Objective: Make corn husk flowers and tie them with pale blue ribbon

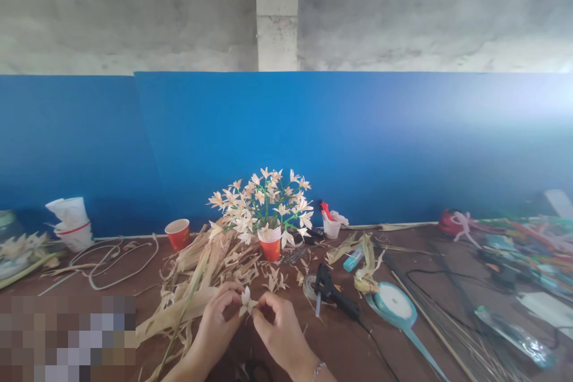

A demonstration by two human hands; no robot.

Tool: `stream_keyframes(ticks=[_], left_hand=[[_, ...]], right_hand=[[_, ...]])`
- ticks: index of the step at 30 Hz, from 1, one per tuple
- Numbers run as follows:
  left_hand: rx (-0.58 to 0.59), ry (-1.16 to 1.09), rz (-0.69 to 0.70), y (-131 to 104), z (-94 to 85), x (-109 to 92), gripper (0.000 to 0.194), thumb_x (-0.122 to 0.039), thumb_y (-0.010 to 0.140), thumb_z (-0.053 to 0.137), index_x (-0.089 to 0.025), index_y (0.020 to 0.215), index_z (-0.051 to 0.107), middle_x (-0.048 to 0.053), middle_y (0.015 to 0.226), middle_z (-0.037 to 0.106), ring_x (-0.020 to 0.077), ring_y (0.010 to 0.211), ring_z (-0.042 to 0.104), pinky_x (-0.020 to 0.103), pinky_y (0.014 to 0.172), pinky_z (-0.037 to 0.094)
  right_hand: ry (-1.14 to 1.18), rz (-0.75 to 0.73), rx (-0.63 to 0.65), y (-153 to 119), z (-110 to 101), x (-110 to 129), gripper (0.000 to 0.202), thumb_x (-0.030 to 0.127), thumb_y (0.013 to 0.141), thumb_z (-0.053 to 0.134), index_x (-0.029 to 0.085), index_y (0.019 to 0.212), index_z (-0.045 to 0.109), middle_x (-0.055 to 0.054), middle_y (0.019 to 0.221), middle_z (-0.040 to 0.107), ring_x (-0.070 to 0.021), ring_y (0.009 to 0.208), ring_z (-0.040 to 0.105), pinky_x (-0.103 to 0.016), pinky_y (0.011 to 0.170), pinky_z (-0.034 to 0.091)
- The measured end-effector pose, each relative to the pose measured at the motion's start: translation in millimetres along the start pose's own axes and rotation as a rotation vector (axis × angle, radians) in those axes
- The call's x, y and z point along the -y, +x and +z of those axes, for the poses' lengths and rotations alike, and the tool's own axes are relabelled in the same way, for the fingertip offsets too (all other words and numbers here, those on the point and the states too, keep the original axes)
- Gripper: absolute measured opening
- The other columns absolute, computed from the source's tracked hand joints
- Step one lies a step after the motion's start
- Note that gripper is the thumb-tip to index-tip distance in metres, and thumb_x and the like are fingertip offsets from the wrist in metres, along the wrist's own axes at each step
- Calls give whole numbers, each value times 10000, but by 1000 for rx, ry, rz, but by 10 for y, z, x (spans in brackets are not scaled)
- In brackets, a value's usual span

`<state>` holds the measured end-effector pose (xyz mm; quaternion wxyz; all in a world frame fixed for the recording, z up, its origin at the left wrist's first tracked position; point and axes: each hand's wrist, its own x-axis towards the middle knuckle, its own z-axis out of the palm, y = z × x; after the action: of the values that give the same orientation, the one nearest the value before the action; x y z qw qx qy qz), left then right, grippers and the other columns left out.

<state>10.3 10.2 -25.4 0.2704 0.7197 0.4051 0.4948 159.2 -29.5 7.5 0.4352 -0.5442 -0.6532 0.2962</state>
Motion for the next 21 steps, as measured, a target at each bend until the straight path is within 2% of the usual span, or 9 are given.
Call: stream_keyframes(ticks=[6, 12, 21], left_hand=[[17, 14, -31, 4, -3, 21, 123, -120, 669, 553, -191, 569, 545, 82, 850, 608, 229, 838, 578, 346, 756, 469], [16, 4, -32, -1, -4, 27, 126, -130, 665, 569, -192, 556, 555, 72, 821, 612, 225, 821, 582, 326, 732, 475], [28, -18, -82, 24, -19, -21, 118, -152, 683, 562, -183, 606, 647, 66, 779, 619, 224, 796, 581, 325, 747, 457]], right_hand=[[38, -7, 27, 9, 41, -52, 185, 241, 766, 474, 163, 606, 524, 38, 560, 508, -109, 574, 474, -187, 534, 358], [33, -3, 24, -1, 52, -60, 186, 241, 761, 482, 164, 595, 515, 50, 543, 473, -101, 563, 445, -180, 529, 340], [88, -36, 77, -7, 60, -35, 186, 239, 784, 476, 145, 643, 553, 41, 580, 508, -98, 582, 449, -178, 542, 339]])
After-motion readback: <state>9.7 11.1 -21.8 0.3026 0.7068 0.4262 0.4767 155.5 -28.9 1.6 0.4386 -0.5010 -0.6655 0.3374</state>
